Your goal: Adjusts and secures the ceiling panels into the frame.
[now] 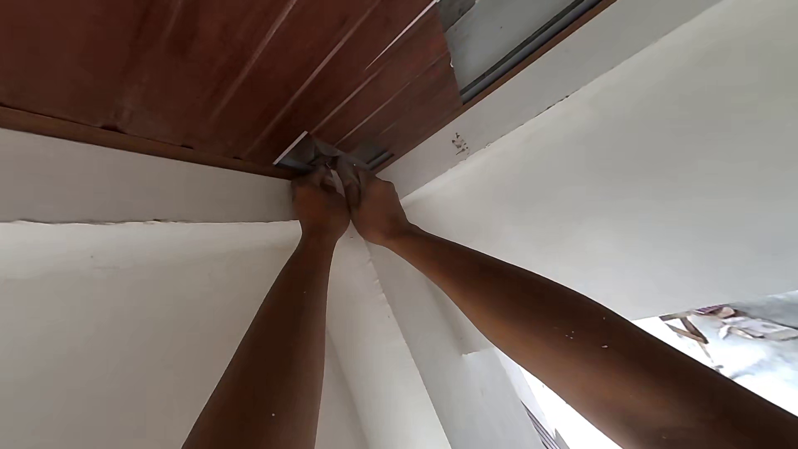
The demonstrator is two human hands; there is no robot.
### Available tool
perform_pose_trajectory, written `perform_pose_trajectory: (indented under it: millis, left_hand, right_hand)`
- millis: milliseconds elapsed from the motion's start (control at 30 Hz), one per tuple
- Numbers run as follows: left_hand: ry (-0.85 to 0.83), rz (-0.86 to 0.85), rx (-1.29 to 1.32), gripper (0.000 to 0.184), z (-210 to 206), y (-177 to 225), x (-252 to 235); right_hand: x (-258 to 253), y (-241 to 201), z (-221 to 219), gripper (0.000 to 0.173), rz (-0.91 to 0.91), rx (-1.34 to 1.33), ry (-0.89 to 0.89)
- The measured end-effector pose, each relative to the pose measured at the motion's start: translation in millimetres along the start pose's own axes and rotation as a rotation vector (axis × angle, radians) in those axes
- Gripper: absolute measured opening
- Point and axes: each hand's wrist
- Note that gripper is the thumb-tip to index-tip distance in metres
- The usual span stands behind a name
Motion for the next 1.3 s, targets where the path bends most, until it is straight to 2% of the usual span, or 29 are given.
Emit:
perform_pose_trajectory:
  millis: [233, 533, 700, 933, 1300]
  left_hand:
    - [0.054, 0.024, 0.221, 0.033, -11, -11, -3]
    - [0.062, 0.041, 0.306, 0.030, -12, -13, -6]
    - [0.072, 0.038, 0.309, 0.029, -13, -14, -6]
    - [0.052, 0.050, 0.313, 0.030, -12, -15, -8]
    - [0.041, 0.049, 0.327, 0.026, -9, -13, -8]
  right_hand:
    - [-2, -8, 5, 0.033, 0.004, 0.065, -0.015]
    - [-2, -16, 8, 0.031, -0.007, 0.110, -0.025]
    - [-1, -9, 3, 0.031, 0.023, 0.110, 0.011]
    - [4, -16, -1, 0.031, -0.027, 0.113, 0.056]
    - [0, -21, 3, 0.031, -0.026, 0.151, 0.041]
Point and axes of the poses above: each hand's wrist, its own x-axis away from the middle knuckle, its own z-axis out of the back of the hand, y = z × x, and after that the axes turned 4 degrees about y, right-handed
